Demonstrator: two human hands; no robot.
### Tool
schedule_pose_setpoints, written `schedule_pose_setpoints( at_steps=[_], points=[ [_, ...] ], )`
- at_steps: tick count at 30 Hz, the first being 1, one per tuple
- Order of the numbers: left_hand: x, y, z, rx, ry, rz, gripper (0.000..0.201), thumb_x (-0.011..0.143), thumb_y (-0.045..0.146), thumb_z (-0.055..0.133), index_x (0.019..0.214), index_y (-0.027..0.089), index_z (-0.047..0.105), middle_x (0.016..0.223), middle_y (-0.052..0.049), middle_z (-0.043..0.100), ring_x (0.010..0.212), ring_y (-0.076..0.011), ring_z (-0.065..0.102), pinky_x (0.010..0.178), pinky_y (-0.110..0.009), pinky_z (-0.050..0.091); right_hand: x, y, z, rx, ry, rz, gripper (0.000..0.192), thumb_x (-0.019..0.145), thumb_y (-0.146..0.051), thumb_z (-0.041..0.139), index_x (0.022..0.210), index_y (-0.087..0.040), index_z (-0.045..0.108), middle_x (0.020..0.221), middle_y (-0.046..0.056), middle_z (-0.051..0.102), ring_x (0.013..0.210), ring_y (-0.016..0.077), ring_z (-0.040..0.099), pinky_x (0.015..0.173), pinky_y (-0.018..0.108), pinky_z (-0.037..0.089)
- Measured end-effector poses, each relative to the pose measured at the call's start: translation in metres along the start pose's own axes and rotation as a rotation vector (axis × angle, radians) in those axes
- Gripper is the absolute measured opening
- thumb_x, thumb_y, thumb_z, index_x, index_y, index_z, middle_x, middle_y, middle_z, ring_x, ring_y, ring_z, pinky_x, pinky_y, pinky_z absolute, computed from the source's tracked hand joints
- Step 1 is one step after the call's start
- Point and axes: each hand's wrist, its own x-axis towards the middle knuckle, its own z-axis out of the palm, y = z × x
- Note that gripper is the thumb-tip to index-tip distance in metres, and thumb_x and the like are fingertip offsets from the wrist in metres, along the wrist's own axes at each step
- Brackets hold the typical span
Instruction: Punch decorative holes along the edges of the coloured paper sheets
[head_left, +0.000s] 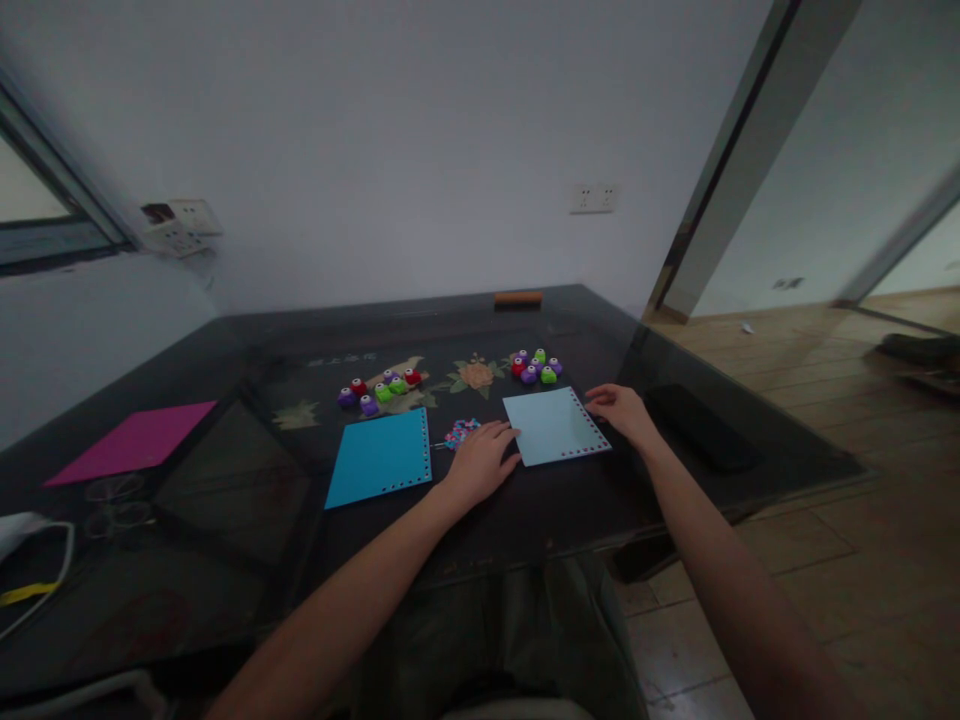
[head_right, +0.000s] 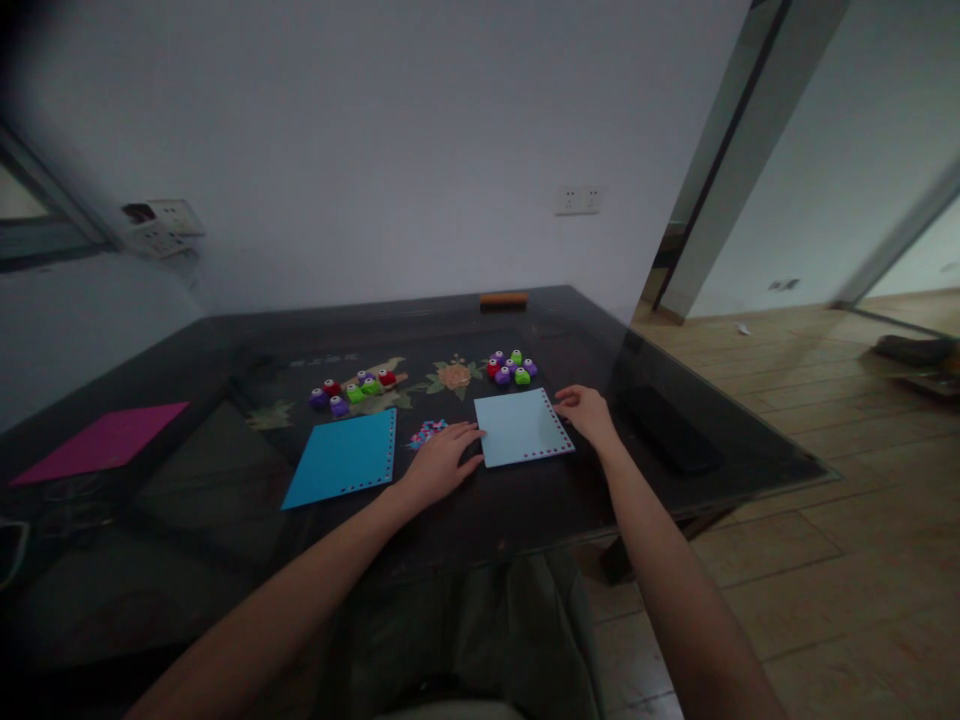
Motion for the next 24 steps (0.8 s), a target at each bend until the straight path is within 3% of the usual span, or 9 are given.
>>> schedule_pose_setpoints(
  at_steps=[18, 24],
  points=[
    [0.0022, 0.0036, -0.0002, -0.063, 0.005, -0.014, 0.038, 0.083, 0.029, 0.055, 0.119, 0.015, 0.057, 0.125, -0.013, 0.057, 0.118, -0.0263, 0.051, 0.102, -0.039, 0.037, -0.0023, -0.0028, 0.0031, 0.056, -0.035, -0.009, 0.016, 0.065, -0.007, 0.064, 0.081, -0.012, 0.065, 0.068, 0.005, 0.067, 0.061, 0.0149, 0.064, 0.056, 0.025, 0.054],
    [0.0018, 0.0031, 0.0004, -0.197, 0.022, -0.043, 0.036, 0.082, 0.027, 0.055, 0.117, 0.016, 0.058, 0.125, -0.014, 0.057, 0.119, -0.0269, 0.05, 0.104, -0.041, 0.034, -0.0034, -0.0057, 0.0016, 0.046, -0.042, -0.022, 0.015, 0.065, -0.007, 0.065, 0.079, -0.012, 0.065, 0.066, 0.004, 0.066, 0.059, 0.0144, 0.063, 0.056, 0.026, 0.054]
  ],
)
